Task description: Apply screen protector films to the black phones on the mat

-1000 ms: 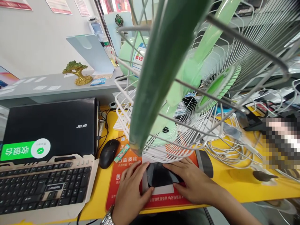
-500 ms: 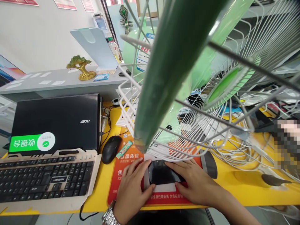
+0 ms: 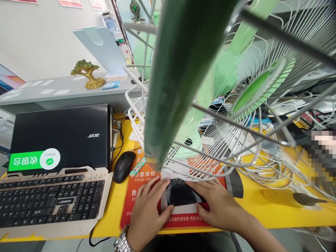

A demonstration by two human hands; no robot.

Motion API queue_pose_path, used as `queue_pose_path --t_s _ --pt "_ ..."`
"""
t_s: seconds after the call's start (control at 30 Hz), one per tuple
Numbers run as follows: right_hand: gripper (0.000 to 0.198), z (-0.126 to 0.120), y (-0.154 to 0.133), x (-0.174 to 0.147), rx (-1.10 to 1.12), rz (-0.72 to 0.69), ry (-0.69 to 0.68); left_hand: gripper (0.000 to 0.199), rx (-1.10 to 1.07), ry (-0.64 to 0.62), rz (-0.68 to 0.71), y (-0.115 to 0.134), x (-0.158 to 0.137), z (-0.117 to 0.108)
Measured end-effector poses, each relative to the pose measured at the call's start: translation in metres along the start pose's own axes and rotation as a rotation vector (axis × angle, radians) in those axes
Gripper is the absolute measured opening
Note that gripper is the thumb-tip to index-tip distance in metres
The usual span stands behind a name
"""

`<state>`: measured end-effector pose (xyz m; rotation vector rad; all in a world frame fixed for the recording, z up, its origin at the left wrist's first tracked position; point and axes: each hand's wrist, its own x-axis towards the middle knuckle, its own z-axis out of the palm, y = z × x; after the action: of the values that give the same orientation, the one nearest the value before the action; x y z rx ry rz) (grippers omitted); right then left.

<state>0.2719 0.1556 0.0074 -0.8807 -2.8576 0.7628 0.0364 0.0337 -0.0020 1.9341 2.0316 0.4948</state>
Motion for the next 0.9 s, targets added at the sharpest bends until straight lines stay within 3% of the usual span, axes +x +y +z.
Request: queue_pose_path --t_s 0.53,0.9 --pt "0.072 0.006 -0.0027 -0.0027 -0.071 -0.033 0.12 0.064 0.025 0.003 0.013 0.0007 -0.0007 -0.0004" --pt "0.071 0.0098 0.0002 -0.0031 -0.071 -0.041 0.127 0.061 0.047 0.005 0.03 0.0024 0.0001 -0.0008"
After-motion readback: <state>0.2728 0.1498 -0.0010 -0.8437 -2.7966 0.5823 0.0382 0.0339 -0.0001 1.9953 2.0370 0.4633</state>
